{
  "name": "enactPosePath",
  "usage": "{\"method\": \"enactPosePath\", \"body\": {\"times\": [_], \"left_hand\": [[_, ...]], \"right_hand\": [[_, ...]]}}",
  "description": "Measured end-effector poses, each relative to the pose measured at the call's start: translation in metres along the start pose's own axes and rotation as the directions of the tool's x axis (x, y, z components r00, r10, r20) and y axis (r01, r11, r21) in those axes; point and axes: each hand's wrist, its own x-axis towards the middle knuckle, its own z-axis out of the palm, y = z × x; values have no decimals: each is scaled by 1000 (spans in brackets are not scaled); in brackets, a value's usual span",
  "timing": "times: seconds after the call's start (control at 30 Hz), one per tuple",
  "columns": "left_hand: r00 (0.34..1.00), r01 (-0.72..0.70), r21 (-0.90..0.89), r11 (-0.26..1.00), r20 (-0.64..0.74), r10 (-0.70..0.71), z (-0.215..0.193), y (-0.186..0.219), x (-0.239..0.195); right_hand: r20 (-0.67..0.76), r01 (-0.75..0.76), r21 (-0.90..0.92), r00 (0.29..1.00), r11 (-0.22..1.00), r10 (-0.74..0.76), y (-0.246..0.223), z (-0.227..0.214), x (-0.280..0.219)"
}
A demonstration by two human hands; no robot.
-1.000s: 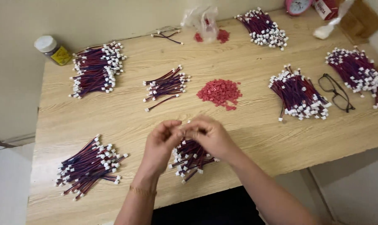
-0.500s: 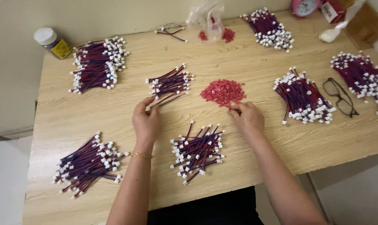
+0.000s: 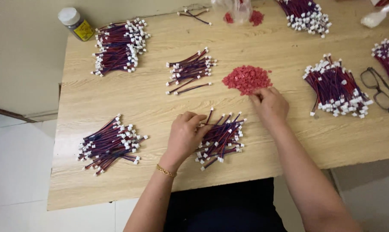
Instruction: Assembling small cable harnesses by attaching red plastic connectors to the wire ends
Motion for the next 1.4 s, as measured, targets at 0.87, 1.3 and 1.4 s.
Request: {"method": "enactPosePath", "body": {"times": [0.87, 1.3, 1.4], "left_hand": [[982, 181, -116, 977, -33, -186, 9, 9, -13], [869, 269, -825, 496, -15, -495, -8, 37, -1], [841, 265, -911, 317, 57, -538, -8, 47, 0]], "right_hand": [[233, -279, 936, 949, 215, 214, -58, -46, -26], [210, -196, 885, 978, 423, 15, -120, -67, -43], [-100, 223, 698, 971, 680, -216, -142, -96, -39]]}}
